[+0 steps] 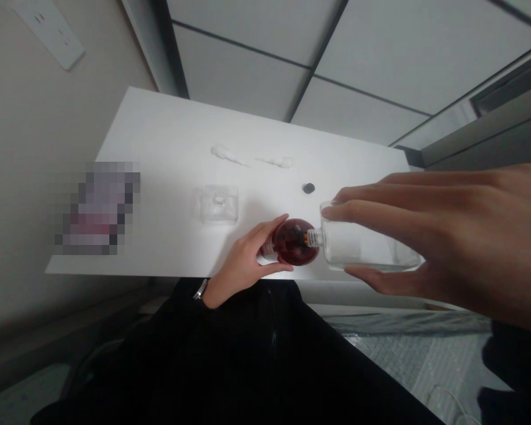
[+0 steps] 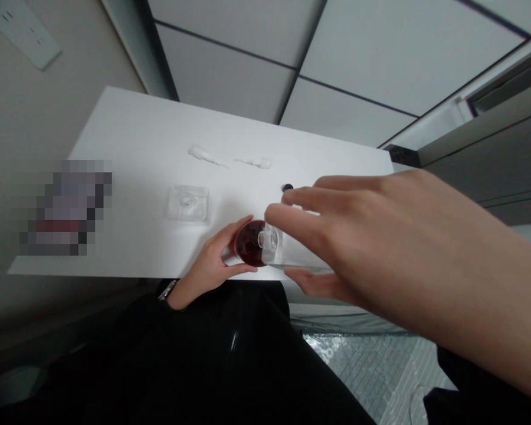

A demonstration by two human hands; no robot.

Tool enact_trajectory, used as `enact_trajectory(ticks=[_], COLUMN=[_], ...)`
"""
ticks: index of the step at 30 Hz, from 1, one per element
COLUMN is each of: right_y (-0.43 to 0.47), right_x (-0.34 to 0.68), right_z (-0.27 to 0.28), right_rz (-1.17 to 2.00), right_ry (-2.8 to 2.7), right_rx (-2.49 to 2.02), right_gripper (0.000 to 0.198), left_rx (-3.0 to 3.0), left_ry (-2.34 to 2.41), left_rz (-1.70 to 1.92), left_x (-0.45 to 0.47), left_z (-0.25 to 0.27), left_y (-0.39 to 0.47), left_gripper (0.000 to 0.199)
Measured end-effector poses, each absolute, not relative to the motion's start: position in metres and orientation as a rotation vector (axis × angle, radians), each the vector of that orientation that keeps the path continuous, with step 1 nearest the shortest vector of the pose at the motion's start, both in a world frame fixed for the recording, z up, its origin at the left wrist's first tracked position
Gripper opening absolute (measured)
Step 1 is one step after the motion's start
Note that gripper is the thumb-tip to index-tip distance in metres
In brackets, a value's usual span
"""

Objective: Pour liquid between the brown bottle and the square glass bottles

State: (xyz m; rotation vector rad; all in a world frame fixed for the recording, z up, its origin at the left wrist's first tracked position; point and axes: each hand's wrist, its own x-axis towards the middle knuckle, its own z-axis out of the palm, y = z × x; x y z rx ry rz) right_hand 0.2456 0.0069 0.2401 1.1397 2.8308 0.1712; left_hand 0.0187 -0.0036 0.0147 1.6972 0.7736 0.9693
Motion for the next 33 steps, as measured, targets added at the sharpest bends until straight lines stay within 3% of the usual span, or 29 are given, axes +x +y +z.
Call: enact_trajectory(ticks=[12, 17, 25, 33], right_y=[0.0086, 0.0075, 0.0071, 0.012], right_x=[0.2449, 0.2436, 0.2424, 0.244], right_z=[0.2411, 0.238, 0.2402, 0.2438], right_rz=[0.222, 0.39, 0.41, 0.231], right_ry=[2.798, 2.778, 2.721, 2.844], right_rx=[1.094, 1.121, 1.106, 1.051], right_gripper=[0.043, 0.057, 0.066, 0.052], left_rx=[1.669, 1.689, 1.686, 1.66], left_ry=[0.79, 0.803, 0.803, 0.799], left_rz=[0.962, 0.958, 0.993, 0.966], left_x=[0.0181, 0.0177, 0.019, 0.0186], left_z=[0.0164, 0.0164, 0.0151, 0.0152], left_y=[-0.004, -0.0042, -0.0061, -0.0051], left_gripper=[0.09, 0.092, 0.091, 0.091])
